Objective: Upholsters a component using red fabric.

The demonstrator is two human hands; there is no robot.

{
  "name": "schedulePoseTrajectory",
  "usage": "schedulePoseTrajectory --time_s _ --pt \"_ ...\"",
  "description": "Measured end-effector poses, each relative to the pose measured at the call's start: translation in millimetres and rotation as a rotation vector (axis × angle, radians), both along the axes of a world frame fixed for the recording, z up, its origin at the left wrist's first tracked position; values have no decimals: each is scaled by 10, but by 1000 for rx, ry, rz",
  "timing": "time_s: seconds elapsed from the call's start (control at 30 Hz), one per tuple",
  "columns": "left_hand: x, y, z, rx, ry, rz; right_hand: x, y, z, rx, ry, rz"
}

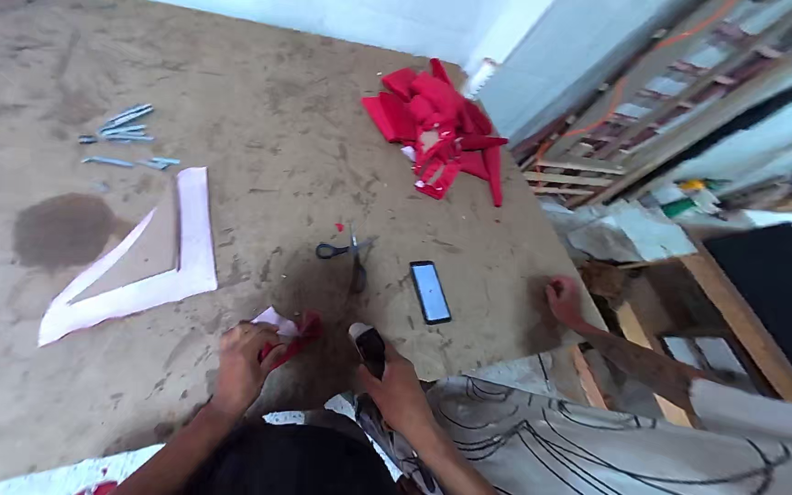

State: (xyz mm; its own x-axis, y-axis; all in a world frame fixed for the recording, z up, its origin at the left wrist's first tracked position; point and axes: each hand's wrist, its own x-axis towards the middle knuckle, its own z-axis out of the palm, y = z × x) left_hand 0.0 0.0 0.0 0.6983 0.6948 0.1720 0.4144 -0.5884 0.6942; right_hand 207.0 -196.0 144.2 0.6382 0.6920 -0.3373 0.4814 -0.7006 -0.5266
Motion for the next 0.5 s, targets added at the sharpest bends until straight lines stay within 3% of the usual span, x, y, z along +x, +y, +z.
schedulePoseTrajectory --time_s 0.07,0.2,0.5 --pt "17 14 49 -11 25 1 -199 20 -108 -24 123 44" --pt "15 57 83 -6 54 10 -594 252 -107 -56 138 118" --pt "16 83 87 45 36 -12 -714 450 -73 -125 49 153"
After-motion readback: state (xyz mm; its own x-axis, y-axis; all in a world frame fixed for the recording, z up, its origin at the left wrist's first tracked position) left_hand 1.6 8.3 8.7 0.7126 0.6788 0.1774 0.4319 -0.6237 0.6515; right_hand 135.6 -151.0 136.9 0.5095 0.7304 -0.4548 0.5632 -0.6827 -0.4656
